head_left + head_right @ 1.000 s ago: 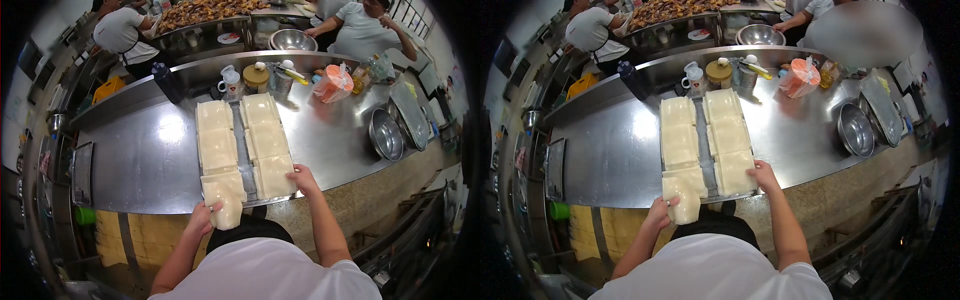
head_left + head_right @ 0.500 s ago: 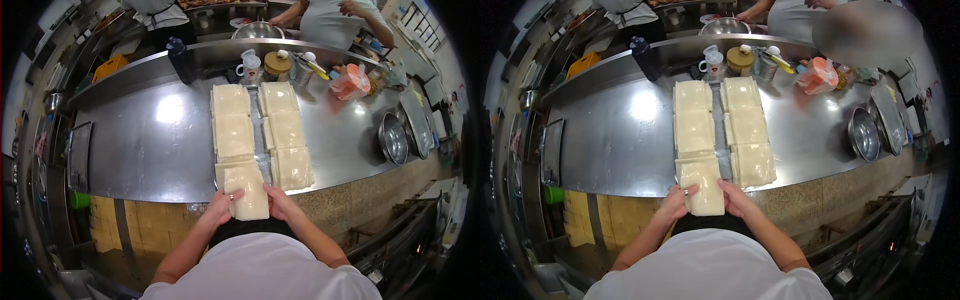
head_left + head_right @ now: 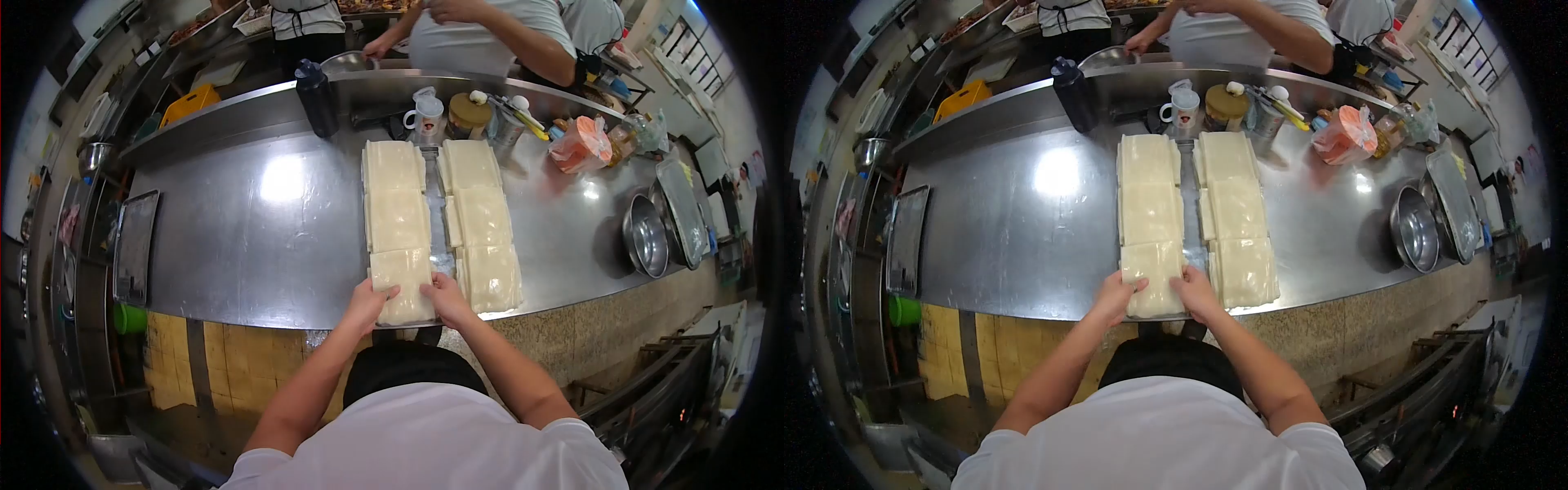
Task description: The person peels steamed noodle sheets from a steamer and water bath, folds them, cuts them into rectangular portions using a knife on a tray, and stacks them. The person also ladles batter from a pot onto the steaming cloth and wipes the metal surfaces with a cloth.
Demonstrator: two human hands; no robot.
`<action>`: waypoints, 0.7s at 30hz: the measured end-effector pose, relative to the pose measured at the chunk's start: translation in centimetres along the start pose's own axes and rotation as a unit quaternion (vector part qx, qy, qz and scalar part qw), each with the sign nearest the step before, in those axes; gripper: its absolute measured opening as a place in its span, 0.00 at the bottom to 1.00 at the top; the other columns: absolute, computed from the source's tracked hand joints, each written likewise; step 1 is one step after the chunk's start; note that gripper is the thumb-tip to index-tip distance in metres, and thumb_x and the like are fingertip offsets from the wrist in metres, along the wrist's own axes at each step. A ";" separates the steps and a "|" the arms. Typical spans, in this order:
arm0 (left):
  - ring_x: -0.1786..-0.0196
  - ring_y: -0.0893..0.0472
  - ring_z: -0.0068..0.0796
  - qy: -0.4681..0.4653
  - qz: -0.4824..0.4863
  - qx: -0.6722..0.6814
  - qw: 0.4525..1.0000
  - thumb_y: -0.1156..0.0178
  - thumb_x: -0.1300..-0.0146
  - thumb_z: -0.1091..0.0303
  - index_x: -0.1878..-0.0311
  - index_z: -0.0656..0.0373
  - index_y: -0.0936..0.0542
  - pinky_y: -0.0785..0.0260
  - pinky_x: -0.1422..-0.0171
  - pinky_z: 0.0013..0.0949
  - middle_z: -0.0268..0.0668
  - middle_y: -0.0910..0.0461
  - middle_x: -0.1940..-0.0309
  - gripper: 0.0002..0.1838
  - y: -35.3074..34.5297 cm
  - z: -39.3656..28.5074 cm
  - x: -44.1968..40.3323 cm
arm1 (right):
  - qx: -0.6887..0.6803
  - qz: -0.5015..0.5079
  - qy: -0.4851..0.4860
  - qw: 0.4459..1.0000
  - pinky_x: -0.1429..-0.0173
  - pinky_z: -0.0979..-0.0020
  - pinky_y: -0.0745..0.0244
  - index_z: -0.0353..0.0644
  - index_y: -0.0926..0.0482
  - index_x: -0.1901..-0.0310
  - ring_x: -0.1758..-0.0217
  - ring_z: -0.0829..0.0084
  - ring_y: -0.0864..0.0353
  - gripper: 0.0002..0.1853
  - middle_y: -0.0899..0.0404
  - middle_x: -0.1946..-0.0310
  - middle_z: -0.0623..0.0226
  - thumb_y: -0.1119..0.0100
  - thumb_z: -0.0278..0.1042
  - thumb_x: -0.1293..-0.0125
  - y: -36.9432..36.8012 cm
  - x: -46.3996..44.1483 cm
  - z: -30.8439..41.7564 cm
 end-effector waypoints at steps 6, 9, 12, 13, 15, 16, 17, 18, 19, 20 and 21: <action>0.45 0.15 0.34 -0.054 0.013 -0.024 0.998 0.34 0.29 0.76 0.37 0.67 0.22 0.22 0.40 0.38 0.44 0.14 0.45 0.19 0.6 0.5 0.2 | 0.010 -0.035 -0.016 0.999 0.49 0.66 0.18 0.30 0.24 0.39 0.54 0.68 0.13 0.17 0.14 0.53 0.56 0.42 0.24 0.28 0.4 1.0 0.1; 0.45 0.15 0.34 -0.071 0.003 -0.072 0.995 0.33 0.30 0.75 0.37 0.68 0.23 0.22 0.40 0.38 0.44 0.14 0.45 0.20 0.9 0.6 -0.1 | 0.039 -0.049 -0.015 0.998 0.49 0.66 0.18 0.30 0.24 0.39 0.54 0.68 0.13 0.18 0.14 0.53 0.54 0.42 0.25 0.28 0.5 1.4 0.3; 0.45 0.15 0.33 -0.075 -0.035 -0.168 0.982 0.32 0.30 0.73 0.39 0.69 0.24 0.21 0.40 0.37 0.44 0.14 0.46 0.20 1.9 0.8 -0.1 | 0.081 -0.069 -0.007 0.994 0.51 0.66 0.18 0.30 0.24 0.40 0.56 0.67 0.13 0.18 0.14 0.55 0.54 0.40 0.26 0.28 0.6 1.8 0.8; 0.46 0.15 0.33 -0.077 -0.052 -0.189 0.977 0.31 0.31 0.72 0.40 0.70 0.23 0.21 0.40 0.37 0.44 0.14 0.47 0.20 2.0 0.4 0.4 | 0.099 -0.083 -0.004 0.992 0.50 0.65 0.18 0.30 0.24 0.41 0.55 0.66 0.13 0.18 0.14 0.55 0.53 0.40 0.27 0.30 0.8 2.2 0.8; 0.47 0.14 0.33 -0.093 -0.073 -0.254 0.960 0.29 0.32 0.70 0.42 0.70 0.24 0.21 0.42 0.37 0.46 0.14 0.49 0.21 2.1 -0.5 0.7 | 0.136 -0.110 0.010 0.985 0.50 0.63 0.18 0.28 0.23 0.44 0.55 0.64 0.12 0.19 0.13 0.56 0.52 0.39 0.30 0.32 1.1 2.3 1.5; 0.48 0.14 0.33 -0.105 -0.078 -0.296 0.946 0.28 0.32 0.69 0.42 0.70 0.25 0.20 0.42 0.37 0.47 0.14 0.50 0.23 2.2 -0.7 0.9 | 0.164 -0.111 0.013 0.980 0.50 0.63 0.18 0.29 0.23 0.44 0.55 0.63 0.12 0.19 0.13 0.57 0.51 0.39 0.31 0.32 1.2 2.2 1.5; 0.49 0.14 0.33 -0.116 -0.082 -0.338 0.930 0.27 0.33 0.69 0.41 0.71 0.26 0.20 0.43 0.36 0.48 0.14 0.51 0.24 2.2 -0.7 1.2 | 0.191 -0.113 0.015 0.975 0.50 0.62 0.18 0.29 0.23 0.44 0.55 0.63 0.12 0.19 0.13 0.57 0.51 0.38 0.32 0.33 1.5 2.3 1.2; 0.50 0.13 0.34 -0.132 -0.079 -0.312 0.938 0.26 0.34 0.69 0.41 0.70 0.26 0.20 0.45 0.37 0.49 0.13 0.52 0.25 2.5 -0.1 1.3 | 0.219 -0.115 0.018 0.969 0.50 0.62 0.18 0.29 0.23 0.45 0.56 0.62 0.12 0.19 0.13 0.58 0.51 0.37 0.32 0.33 1.7 2.4 0.9; 0.51 0.12 0.36 -0.149 -0.075 -0.286 0.944 0.26 0.35 0.69 0.41 0.70 0.26 0.19 0.48 0.38 0.49 0.13 0.53 0.26 2.9 0.5 1.2 | 0.226 -0.119 0.021 0.967 0.50 0.62 0.18 0.29 0.23 0.45 0.56 0.62 0.12 0.20 0.13 0.58 0.51 0.36 0.33 0.34 1.7 2.5 0.9; 0.53 0.12 0.37 -0.164 -0.071 -0.258 0.949 0.25 0.36 0.69 0.41 0.69 0.27 0.19 0.50 0.39 0.49 0.13 0.55 0.26 3.2 1.1 1.0 | 0.233 -0.123 0.025 0.964 0.50 0.61 0.18 0.29 0.22 0.46 0.56 0.61 0.12 0.20 0.13 0.59 0.51 0.35 0.34 0.34 1.8 2.7 0.8; 0.56 0.11 0.36 -0.135 -0.064 -0.238 0.960 0.25 0.36 0.69 0.40 0.69 0.28 0.19 0.54 0.38 0.49 0.13 0.57 0.27 3.1 1.2 1.3 | 0.241 -0.125 0.028 0.962 0.50 0.61 0.18 0.30 0.22 0.46 0.56 0.61 0.12 0.20 0.14 0.60 0.51 0.34 0.35 0.35 1.9 2.8 0.6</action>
Point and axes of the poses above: each hand's wrist, its own x-axis away from the middle knuckle, its own y-axis out of the back of the hand, z = x × y, the point moved 10 cm from there along -x, towards the middle knuckle
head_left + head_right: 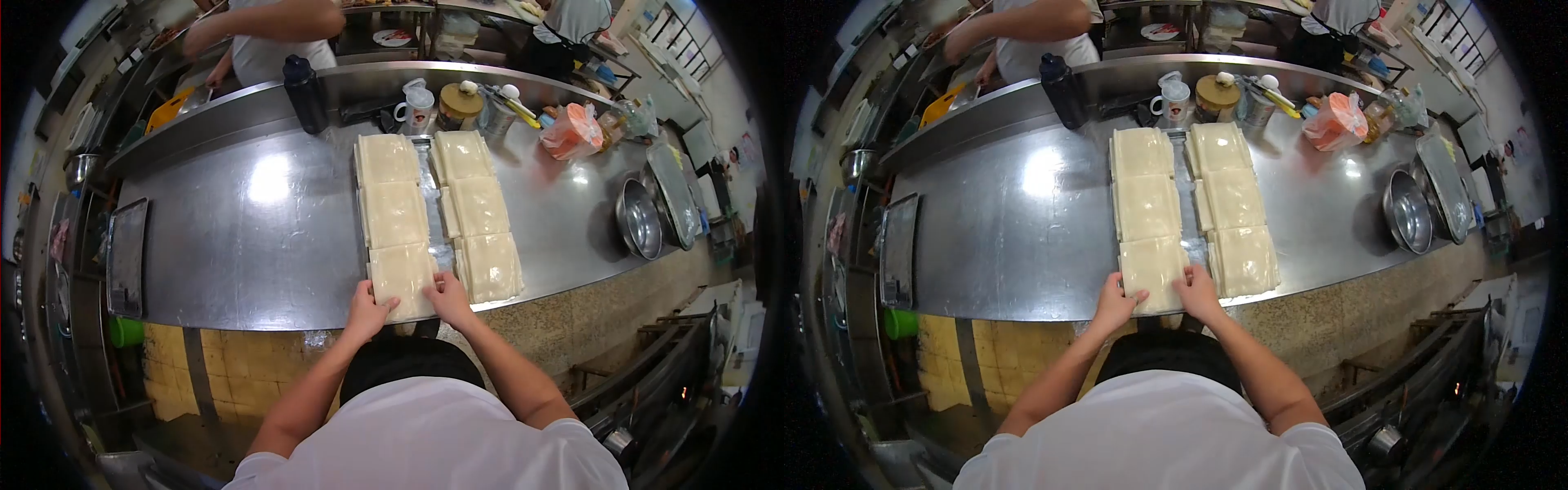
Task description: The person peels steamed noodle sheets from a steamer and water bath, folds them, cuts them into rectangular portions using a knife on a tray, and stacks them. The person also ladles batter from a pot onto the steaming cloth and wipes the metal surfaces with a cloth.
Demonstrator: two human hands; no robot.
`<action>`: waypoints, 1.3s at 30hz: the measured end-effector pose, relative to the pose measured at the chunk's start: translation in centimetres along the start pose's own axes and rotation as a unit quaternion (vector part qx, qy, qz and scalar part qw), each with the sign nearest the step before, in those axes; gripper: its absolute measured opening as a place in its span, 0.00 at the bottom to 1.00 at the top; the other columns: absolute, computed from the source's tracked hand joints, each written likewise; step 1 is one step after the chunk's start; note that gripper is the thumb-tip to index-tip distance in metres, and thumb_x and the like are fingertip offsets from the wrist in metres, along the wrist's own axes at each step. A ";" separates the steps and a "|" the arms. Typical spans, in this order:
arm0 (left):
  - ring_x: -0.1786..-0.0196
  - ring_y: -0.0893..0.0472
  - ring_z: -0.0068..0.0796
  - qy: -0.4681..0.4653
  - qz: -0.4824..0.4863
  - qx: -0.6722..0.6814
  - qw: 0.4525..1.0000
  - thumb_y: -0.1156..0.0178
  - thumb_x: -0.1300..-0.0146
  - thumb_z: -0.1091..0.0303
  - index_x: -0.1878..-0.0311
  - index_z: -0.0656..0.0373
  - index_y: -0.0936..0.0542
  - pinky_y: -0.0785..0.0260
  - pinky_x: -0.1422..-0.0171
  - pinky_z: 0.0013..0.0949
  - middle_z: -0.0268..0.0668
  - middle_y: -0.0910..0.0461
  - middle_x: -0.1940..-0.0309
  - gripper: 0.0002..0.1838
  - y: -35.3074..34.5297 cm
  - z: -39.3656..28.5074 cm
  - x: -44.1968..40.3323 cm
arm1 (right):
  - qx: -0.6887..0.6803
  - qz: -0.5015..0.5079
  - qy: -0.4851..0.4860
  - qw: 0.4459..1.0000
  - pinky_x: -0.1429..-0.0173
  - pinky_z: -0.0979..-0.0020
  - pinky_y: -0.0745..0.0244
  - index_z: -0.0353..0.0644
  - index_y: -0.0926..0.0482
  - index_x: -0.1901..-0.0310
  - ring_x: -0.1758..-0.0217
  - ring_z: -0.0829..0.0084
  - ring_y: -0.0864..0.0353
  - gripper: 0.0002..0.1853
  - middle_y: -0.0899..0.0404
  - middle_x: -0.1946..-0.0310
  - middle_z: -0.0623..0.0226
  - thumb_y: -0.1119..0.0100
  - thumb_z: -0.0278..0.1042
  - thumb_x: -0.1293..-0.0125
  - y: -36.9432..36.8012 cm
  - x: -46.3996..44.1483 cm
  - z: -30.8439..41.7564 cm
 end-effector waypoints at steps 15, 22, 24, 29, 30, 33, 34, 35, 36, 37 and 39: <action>0.70 0.17 0.26 0.031 -0.075 -0.139 0.987 0.28 0.32 0.61 0.35 0.64 0.27 0.23 0.66 0.34 0.38 0.17 0.69 0.29 5.8 1.5 6.5 | 0.206 0.062 0.112 0.970 0.56 0.59 0.18 0.31 0.19 0.49 0.65 0.58 0.13 0.20 0.14 0.69 0.54 0.31 0.36 0.37 3.2 3.0 4.1; 0.67 0.15 0.24 0.073 -0.123 0.029 0.989 0.30 0.30 0.61 0.38 0.62 0.21 0.22 0.59 0.31 0.36 0.14 0.66 0.23 6.3 1.1 11.3 | 0.179 0.233 0.172 0.940 0.53 0.58 0.18 0.32 0.19 0.45 0.61 0.54 0.11 0.19 0.12 0.65 0.49 0.35 0.35 0.32 -3.0 4.1 11.0; 0.67 0.16 0.23 0.067 -0.130 0.053 0.988 0.30 0.29 0.63 0.37 0.62 0.21 0.23 0.60 0.29 0.34 0.14 0.66 0.22 7.0 0.3 12.1 | 0.173 0.277 0.191 0.926 0.53 0.58 0.18 0.32 0.19 0.44 0.61 0.55 0.11 0.19 0.12 0.65 0.49 0.35 0.35 0.32 -6.3 4.7 12.0; 0.67 0.17 0.21 0.020 -0.187 0.107 0.976 0.31 0.29 0.64 0.40 0.64 0.19 0.23 0.58 0.29 0.34 0.14 0.67 0.20 11.6 1.0 13.5 | 0.187 0.357 0.223 0.888 0.54 0.59 0.18 0.34 0.19 0.43 0.63 0.59 0.12 0.20 0.13 0.66 0.52 0.33 0.35 0.32 -14.2 7.9 14.8; 0.66 0.17 0.21 0.010 -0.199 0.121 0.973 0.31 0.29 0.64 0.40 0.64 0.19 0.23 0.58 0.29 0.34 0.15 0.67 0.19 13.0 1.4 13.9 | 0.194 0.366 0.229 0.881 0.54 0.60 0.18 0.34 0.19 0.43 0.63 0.60 0.12 0.20 0.13 0.67 0.52 0.33 0.35 0.32 -15.8 8.5 15.0; 0.66 0.17 0.21 0.000 -0.218 0.125 0.968 0.32 0.28 0.66 0.41 0.66 0.19 0.22 0.58 0.29 0.33 0.15 0.66 0.18 17.7 2.7 15.6 | 0.209 0.391 0.234 0.865 0.54 0.60 0.18 0.34 0.19 0.43 0.62 0.61 0.12 0.20 0.13 0.66 0.53 0.33 0.36 0.32 -21.1 9.8 15.3; 0.65 0.17 0.21 0.001 -0.223 0.119 0.967 0.32 0.28 0.66 0.40 0.66 0.20 0.21 0.58 0.29 0.33 0.16 0.66 0.18 19.5 3.1 16.3 | 0.215 0.398 0.231 0.861 0.54 0.60 0.18 0.34 0.19 0.43 0.62 0.61 0.12 0.20 0.13 0.65 0.53 0.33 0.37 0.32 -22.9 10.2 15.3; 0.65 0.17 0.20 0.001 -0.223 0.142 0.964 0.33 0.27 0.66 0.40 0.66 0.20 0.21 0.57 0.29 0.32 0.16 0.66 0.18 21.3 3.6 17.2 | 0.221 0.405 0.228 0.858 0.54 0.60 0.18 0.34 0.19 0.43 0.62 0.61 0.12 0.20 0.12 0.65 0.53 0.33 0.37 0.32 -24.9 10.7 15.5; 0.65 0.17 0.20 0.001 -0.231 0.138 0.963 0.33 0.27 0.66 0.40 0.66 0.19 0.22 0.58 0.29 0.32 0.16 0.66 0.18 23.4 4.5 18.2 | 0.227 0.412 0.223 0.854 0.53 0.60 0.18 0.34 0.19 0.43 0.62 0.61 0.12 0.21 0.12 0.65 0.53 0.33 0.38 0.32 -27.1 11.5 16.1; 0.66 0.18 0.20 0.001 -0.241 0.133 0.961 0.33 0.28 0.67 0.40 0.66 0.19 0.22 0.58 0.28 0.32 0.16 0.66 0.18 25.6 5.6 19.1 | 0.257 0.409 0.232 0.844 0.53 0.60 0.18 0.33 0.19 0.43 0.61 0.60 0.11 0.21 0.12 0.64 0.53 0.33 0.39 0.32 -29.1 12.5 17.1; 0.66 0.18 0.20 0.001 -0.266 0.127 0.956 0.33 0.28 0.67 0.40 0.66 0.19 0.23 0.59 0.28 0.31 0.16 0.67 0.18 30.3 7.7 21.2 | 0.277 0.427 0.243 0.826 0.55 0.64 0.18 0.32 0.20 0.41 0.63 0.67 0.13 0.21 0.12 0.65 0.56 0.34 0.36 0.31 -34.5 14.1 18.0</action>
Point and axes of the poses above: each hand's wrist, its own x-axis away from the middle knuckle, its own y-axis out of the back of the hand, z = x × y, the point moved 10 cm from there along -x, towards the middle knuckle
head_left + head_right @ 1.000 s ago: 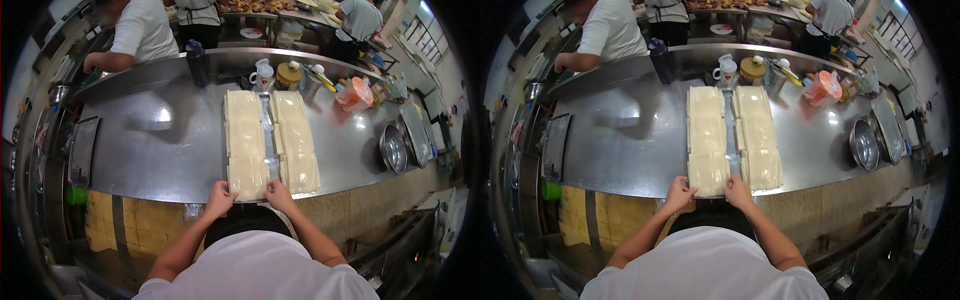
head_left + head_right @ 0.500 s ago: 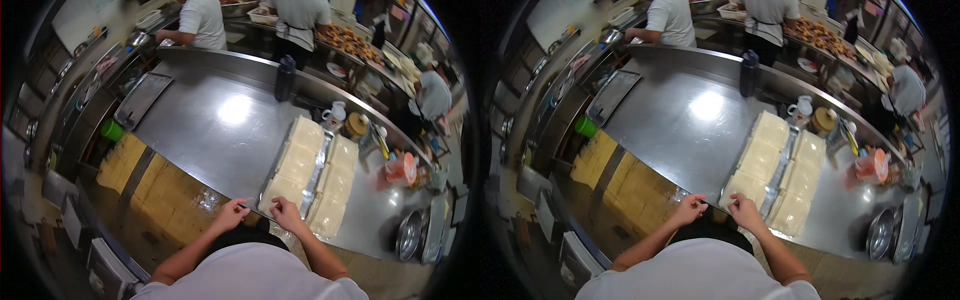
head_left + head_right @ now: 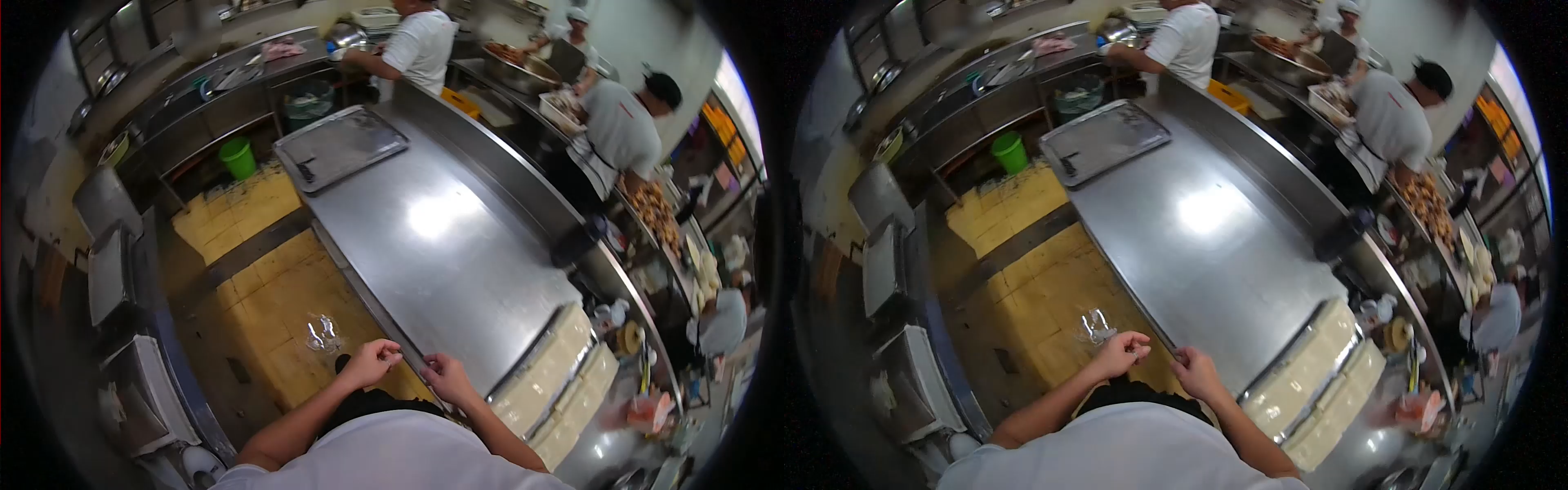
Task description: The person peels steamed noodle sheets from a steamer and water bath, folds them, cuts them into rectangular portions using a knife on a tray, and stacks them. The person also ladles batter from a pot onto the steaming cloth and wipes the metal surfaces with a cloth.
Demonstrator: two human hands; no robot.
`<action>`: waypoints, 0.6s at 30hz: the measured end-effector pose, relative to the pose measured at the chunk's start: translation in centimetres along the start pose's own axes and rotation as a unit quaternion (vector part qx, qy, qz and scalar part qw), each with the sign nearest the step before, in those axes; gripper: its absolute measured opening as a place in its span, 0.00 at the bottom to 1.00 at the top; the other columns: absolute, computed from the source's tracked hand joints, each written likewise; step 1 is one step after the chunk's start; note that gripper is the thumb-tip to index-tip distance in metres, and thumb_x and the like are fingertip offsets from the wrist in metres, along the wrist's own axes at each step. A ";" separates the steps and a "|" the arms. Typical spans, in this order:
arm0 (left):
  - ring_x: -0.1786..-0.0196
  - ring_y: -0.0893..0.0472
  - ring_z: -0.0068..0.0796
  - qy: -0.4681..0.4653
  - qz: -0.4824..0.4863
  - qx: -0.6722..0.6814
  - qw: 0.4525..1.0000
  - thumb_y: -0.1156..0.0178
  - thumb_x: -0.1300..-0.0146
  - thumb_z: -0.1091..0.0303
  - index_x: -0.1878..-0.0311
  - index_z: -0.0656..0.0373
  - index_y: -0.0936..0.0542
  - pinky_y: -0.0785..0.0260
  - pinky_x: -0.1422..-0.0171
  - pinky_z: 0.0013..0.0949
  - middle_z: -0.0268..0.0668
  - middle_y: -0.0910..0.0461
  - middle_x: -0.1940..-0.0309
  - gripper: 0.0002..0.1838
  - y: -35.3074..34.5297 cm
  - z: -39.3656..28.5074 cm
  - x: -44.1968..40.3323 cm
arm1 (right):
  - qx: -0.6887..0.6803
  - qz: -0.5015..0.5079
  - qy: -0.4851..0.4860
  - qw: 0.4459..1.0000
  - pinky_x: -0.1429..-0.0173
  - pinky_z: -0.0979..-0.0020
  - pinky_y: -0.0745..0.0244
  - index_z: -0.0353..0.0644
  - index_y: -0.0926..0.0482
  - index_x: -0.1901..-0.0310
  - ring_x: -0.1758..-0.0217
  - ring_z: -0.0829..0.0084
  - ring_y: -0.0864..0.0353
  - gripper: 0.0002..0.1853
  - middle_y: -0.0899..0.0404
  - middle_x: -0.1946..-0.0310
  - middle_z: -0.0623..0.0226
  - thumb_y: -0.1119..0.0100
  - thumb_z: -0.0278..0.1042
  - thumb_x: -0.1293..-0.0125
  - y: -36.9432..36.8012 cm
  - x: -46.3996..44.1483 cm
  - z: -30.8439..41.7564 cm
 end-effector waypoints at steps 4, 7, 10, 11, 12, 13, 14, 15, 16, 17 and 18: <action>0.67 0.19 0.21 0.014 -0.084 0.012 0.996 0.32 0.29 0.63 0.42 0.64 0.17 0.24 0.60 0.30 0.33 0.15 0.67 0.18 12.1 0.9 0.5 | 0.027 0.065 0.044 0.997 0.53 0.59 0.18 0.33 0.19 0.44 0.61 0.58 0.11 0.21 0.12 0.65 0.50 0.34 0.38 0.32 -6.8 -6.5 8.0; 0.64 0.18 0.20 0.016 -0.126 0.039 0.991 0.34 0.27 0.67 0.41 0.66 0.19 0.24 0.57 0.28 0.32 0.16 0.67 0.17 19.9 2.5 1.1 | 0.077 0.077 0.120 0.987 0.52 0.59 0.17 0.33 0.19 0.43 0.60 0.56 0.10 0.21 0.13 0.64 0.49 0.34 0.38 0.32 -11.1 -10.4 16.2; 0.63 0.18 0.21 0.022 -0.179 0.044 0.983 0.34 0.26 0.68 0.40 0.66 0.19 0.23 0.56 0.28 0.32 0.16 0.65 0.17 26.2 4.0 1.9 | 0.062 0.123 0.165 0.977 0.55 0.66 0.19 0.30 0.20 0.42 0.63 0.70 0.14 0.22 0.14 0.66 0.57 0.32 0.35 0.32 -16.3 -14.5 21.2; 0.63 0.17 0.21 0.021 -0.200 0.051 0.978 0.34 0.26 0.68 0.40 0.66 0.19 0.23 0.56 0.28 0.32 0.16 0.65 0.17 28.2 4.9 2.3 | 0.070 0.139 0.172 0.973 0.55 0.66 0.19 0.30 0.20 0.42 0.63 0.70 0.14 0.22 0.14 0.66 0.57 0.32 0.35 0.32 -17.9 -15.6 22.8; 0.63 0.17 0.21 0.045 -0.214 0.065 0.974 0.34 0.26 0.69 0.39 0.66 0.19 0.22 0.56 0.29 0.32 0.16 0.65 0.17 29.9 4.7 3.0 | 0.078 0.157 0.180 0.968 0.55 0.66 0.19 0.30 0.20 0.42 0.63 0.70 0.14 0.21 0.14 0.66 0.57 0.31 0.35 0.32 -19.3 -16.6 24.5; 0.63 0.17 0.21 0.042 -0.234 0.071 0.969 0.34 0.26 0.69 0.39 0.65 0.19 0.22 0.56 0.28 0.32 0.16 0.64 0.17 31.5 4.5 3.6 | 0.086 0.178 0.189 0.962 0.56 0.66 0.19 0.30 0.19 0.42 0.63 0.70 0.14 0.21 0.14 0.65 0.57 0.31 0.34 0.33 -20.7 -17.7 26.2; 0.63 0.17 0.21 0.040 -0.255 0.076 0.963 0.34 0.26 0.69 0.39 0.65 0.19 0.22 0.56 0.28 0.32 0.16 0.64 0.17 33.2 4.5 4.1 | 0.095 0.200 0.193 0.956 0.56 0.66 0.19 0.30 0.19 0.42 0.64 0.71 0.14 0.21 0.14 0.68 0.58 0.31 0.34 0.32 -22.2 -18.9 27.5; 0.63 0.17 0.20 0.038 -0.277 0.083 0.957 0.34 0.26 0.68 0.39 0.65 0.19 0.22 0.56 0.28 0.32 0.16 0.64 0.17 35.0 4.8 4.6 | 0.104 0.222 0.190 0.951 0.56 0.65 0.19 0.30 0.19 0.43 0.64 0.68 0.14 0.21 0.14 0.68 0.57 0.31 0.35 0.33 -23.7 -20.0 28.7; 0.64 0.17 0.20 0.026 -0.296 0.098 0.950 0.34 0.26 0.68 0.40 0.65 0.19 0.23 0.56 0.27 0.32 0.16 0.64 0.16 36.6 6.5 4.6 | 0.115 0.244 0.186 0.945 0.55 0.64 0.19 0.31 0.18 0.43 0.64 0.65 0.13 0.21 0.14 0.68 0.55 0.31 0.35 0.33 -25.3 -21.3 29.8; 0.63 0.17 0.21 0.031 -0.319 0.115 0.940 0.33 0.26 0.66 0.41 0.64 0.18 0.23 0.56 0.29 0.33 0.15 0.64 0.16 38.2 7.7 5.0 | 0.126 0.265 0.183 0.938 0.54 0.62 0.19 0.31 0.18 0.44 0.64 0.62 0.13 0.21 0.14 0.68 0.53 0.30 0.36 0.33 -26.9 -22.8 30.8; 0.63 0.16 0.23 0.034 -0.342 0.132 0.930 0.33 0.27 0.65 0.41 0.63 0.18 0.22 0.56 0.30 0.35 0.14 0.63 0.16 39.8 8.8 5.3 | 0.108 0.290 0.176 0.935 0.57 0.63 0.20 0.30 0.18 0.44 0.67 0.65 0.16 0.21 0.17 0.71 0.57 0.30 0.35 0.33 -29.0 -24.8 30.9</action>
Point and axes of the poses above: each hand's wrist, its own x-axis away from the middle knuckle, its own y-axis out of the back of the hand, z = x × y, the point moved 10 cm from there along -x, towards the middle knuckle
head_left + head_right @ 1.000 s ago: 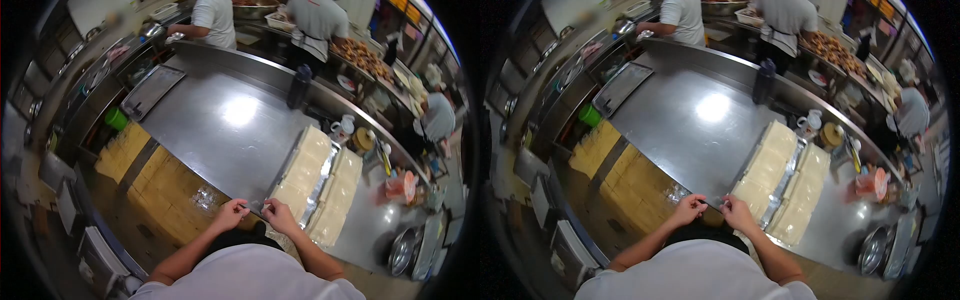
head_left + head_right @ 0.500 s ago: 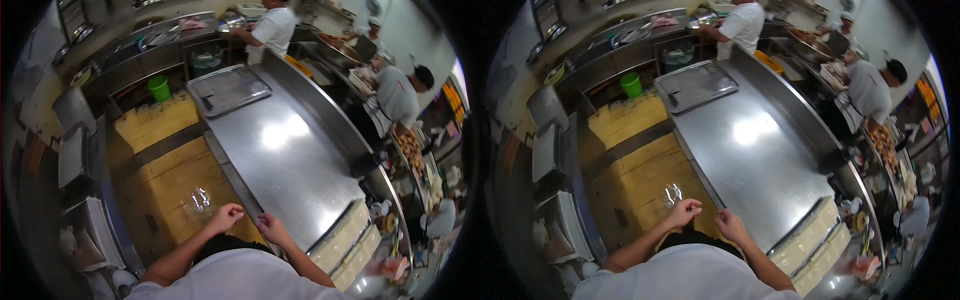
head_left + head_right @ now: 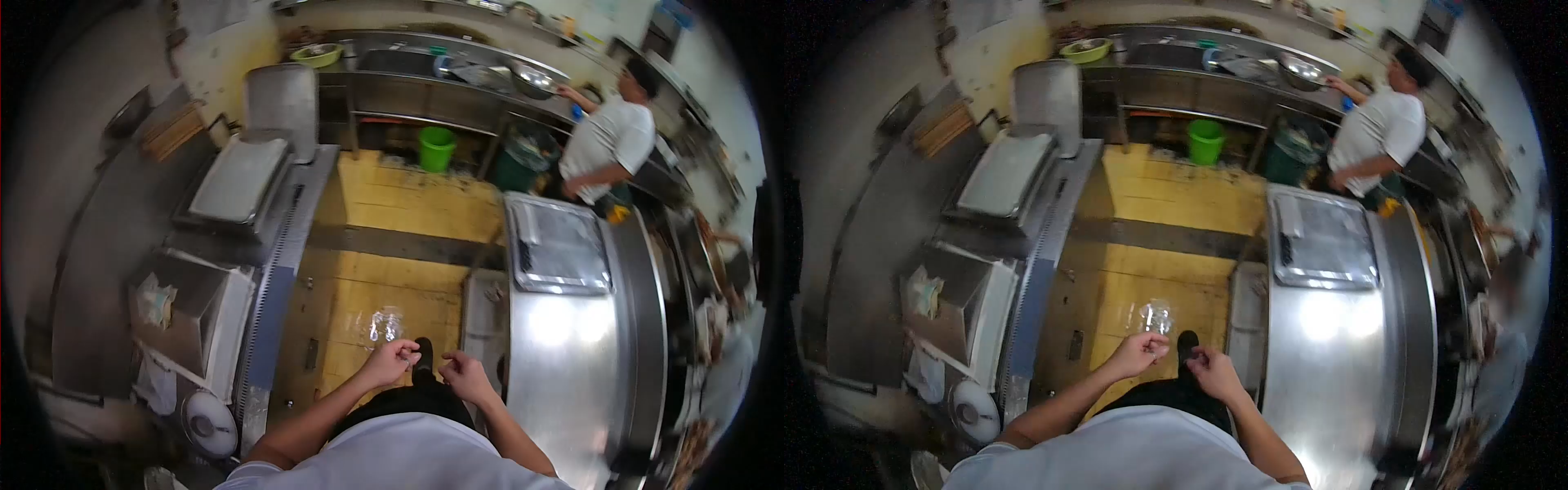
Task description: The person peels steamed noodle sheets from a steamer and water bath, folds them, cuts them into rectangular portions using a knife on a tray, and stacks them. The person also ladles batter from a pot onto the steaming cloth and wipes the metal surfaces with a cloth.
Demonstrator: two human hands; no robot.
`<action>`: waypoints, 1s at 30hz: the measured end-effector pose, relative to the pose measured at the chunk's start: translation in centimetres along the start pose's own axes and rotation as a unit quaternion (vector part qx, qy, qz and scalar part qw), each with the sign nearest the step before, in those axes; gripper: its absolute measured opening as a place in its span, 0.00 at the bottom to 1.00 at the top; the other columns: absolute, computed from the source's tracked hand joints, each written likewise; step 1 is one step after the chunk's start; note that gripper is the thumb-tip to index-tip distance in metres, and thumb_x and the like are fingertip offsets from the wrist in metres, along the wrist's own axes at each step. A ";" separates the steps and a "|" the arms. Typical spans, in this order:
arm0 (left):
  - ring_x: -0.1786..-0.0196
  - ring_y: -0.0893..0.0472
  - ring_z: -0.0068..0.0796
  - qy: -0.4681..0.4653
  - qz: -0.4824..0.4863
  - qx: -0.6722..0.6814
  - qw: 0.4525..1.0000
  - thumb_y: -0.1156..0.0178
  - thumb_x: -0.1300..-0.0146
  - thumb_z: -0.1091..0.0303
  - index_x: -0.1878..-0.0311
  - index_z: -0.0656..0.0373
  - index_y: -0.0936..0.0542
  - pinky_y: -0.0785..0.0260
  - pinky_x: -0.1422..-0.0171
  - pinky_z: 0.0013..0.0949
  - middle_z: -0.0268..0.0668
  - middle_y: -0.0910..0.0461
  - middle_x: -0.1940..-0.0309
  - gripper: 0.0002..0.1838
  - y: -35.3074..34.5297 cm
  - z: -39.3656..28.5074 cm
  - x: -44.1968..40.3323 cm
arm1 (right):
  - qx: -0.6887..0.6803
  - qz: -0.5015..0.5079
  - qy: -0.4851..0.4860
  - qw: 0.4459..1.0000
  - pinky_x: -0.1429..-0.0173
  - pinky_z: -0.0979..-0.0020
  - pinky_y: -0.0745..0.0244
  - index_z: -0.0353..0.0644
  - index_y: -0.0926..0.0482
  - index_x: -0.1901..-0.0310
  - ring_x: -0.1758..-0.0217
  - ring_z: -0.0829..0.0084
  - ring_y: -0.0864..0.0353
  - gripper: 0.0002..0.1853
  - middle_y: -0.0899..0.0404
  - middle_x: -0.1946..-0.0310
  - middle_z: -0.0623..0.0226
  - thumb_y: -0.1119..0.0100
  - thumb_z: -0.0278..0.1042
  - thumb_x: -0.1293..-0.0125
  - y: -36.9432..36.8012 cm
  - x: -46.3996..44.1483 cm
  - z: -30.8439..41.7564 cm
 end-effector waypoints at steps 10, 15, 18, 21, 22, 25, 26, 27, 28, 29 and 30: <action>0.65 0.17 0.21 0.089 -0.225 0.011 0.970 0.34 0.27 0.70 0.40 0.63 0.18 0.22 0.56 0.29 0.34 0.14 0.65 0.15 16.2 -3.5 -8.3 | 0.074 0.199 0.141 0.967 0.60 0.69 0.19 0.28 0.20 0.42 0.66 0.73 0.14 0.20 0.14 0.67 0.61 0.35 0.32 0.29 -3.7 -25.7 8.5; 0.64 0.16 0.22 0.040 -0.370 0.081 0.925 0.32 0.29 0.66 0.43 0.61 0.15 0.24 0.60 0.30 0.35 0.12 0.64 0.15 23.5 -2.0 -9.5 | 0.127 0.274 0.225 0.926 0.59 0.70 0.19 0.29 0.19 0.43 0.66 0.73 0.13 0.18 0.14 0.68 0.61 0.35 0.31 0.30 -6.5 -34.2 18.4; 0.62 0.16 0.23 0.106 -0.417 0.082 0.899 0.33 0.29 0.67 0.45 0.59 0.13 0.22 0.56 0.30 0.36 0.12 0.61 0.13 27.3 -3.9 -8.4 | 0.143 0.313 0.268 0.900 0.58 0.69 0.18 0.31 0.18 0.43 0.66 0.72 0.13 0.18 0.12 0.68 0.58 0.34 0.32 0.30 -9.5 -37.2 24.3; 0.58 0.14 0.26 0.129 -0.450 0.077 0.880 0.35 0.29 0.71 0.51 0.60 0.11 0.19 0.50 0.32 0.38 0.11 0.55 0.08 31.6 -2.7 -8.5 | 0.148 0.327 0.304 0.882 0.58 0.68 0.18 0.32 0.17 0.44 0.67 0.71 0.13 0.17 0.12 0.68 0.58 0.34 0.32 0.31 -13.9 -40.7 27.2; 0.58 0.13 0.28 0.082 -0.475 0.045 0.875 0.35 0.30 0.73 0.54 0.60 0.10 0.19 0.51 0.32 0.38 0.11 0.54 0.07 33.4 -2.0 -8.8 | 0.141 0.340 0.288 0.884 0.57 0.67 0.18 0.33 0.17 0.44 0.66 0.69 0.13 0.17 0.13 0.67 0.56 0.33 0.32 0.31 -15.3 -41.0 27.9; 0.52 0.13 0.33 0.049 -0.488 0.083 0.868 0.36 0.33 0.76 0.61 0.61 0.09 0.19 0.48 0.36 0.42 0.11 0.52 0.06 39.3 -3.2 -10.1 | 0.150 0.362 0.270 0.880 0.55 0.64 0.18 0.35 0.17 0.44 0.63 0.63 0.13 0.18 0.13 0.66 0.53 0.32 0.34 0.32 -19.1 -42.9 33.2; 0.51 0.13 0.34 0.063 -0.498 0.086 0.861 0.35 0.33 0.75 0.61 0.61 0.09 0.19 0.47 0.37 0.42 0.12 0.51 0.06 41.3 -2.5 -10.5 | 0.167 0.369 0.268 0.874 0.55 0.63 0.18 0.35 0.17 0.44 0.63 0.62 0.12 0.18 0.13 0.65 0.52 0.32 0.34 0.32 -20.4 -43.4 34.5; 0.50 0.13 0.34 0.078 -0.508 0.091 0.853 0.34 0.33 0.73 0.62 0.61 0.09 0.19 0.46 0.38 0.42 0.12 0.51 0.05 43.0 -1.8 -10.9 | 0.185 0.378 0.266 0.867 0.55 0.63 0.18 0.35 0.17 0.43 0.62 0.61 0.12 0.19 0.12 0.65 0.52 0.32 0.34 0.32 -21.4 -44.0 35.4; 0.49 0.13 0.37 0.061 -0.541 0.019 0.839 0.30 0.33 0.68 0.56 0.59 0.09 0.20 0.44 0.38 0.44 0.12 0.50 0.08 45.6 -2.8 -10.8 | 0.208 0.374 0.284 0.858 0.53 0.61 0.17 0.35 0.16 0.44 0.61 0.58 0.10 0.19 0.11 0.62 0.51 0.31 0.37 0.32 -22.5 -45.3 35.8; 0.48 0.13 0.39 0.042 -0.565 -0.003 0.824 0.30 0.33 0.66 0.53 0.60 0.10 0.20 0.43 0.39 0.46 0.13 0.49 0.10 48.2 -3.7 -11.0 | 0.214 0.370 0.307 0.850 0.53 0.62 0.17 0.35 0.16 0.44 0.62 0.61 0.11 0.18 0.11 0.63 0.52 0.32 0.36 0.32 -23.5 -46.6 36.9; 0.48 0.14 0.41 0.026 -0.588 -0.022 0.808 0.29 0.34 0.65 0.50 0.60 0.11 0.20 0.42 0.40 0.47 0.13 0.48 0.13 50.5 -4.6 -11.0 | 0.220 0.369 0.327 0.842 0.54 0.64 0.17 0.34 0.16 0.45 0.62 0.64 0.12 0.18 0.11 0.64 0.53 0.32 0.35 0.32 -24.2 -47.6 37.9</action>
Point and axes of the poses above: each hand's wrist, its own x-axis away from the middle knuckle, its own y-axis out of the back of the hand, z = x × y, the point moved 10 cm from there along -x, towards the middle knuckle
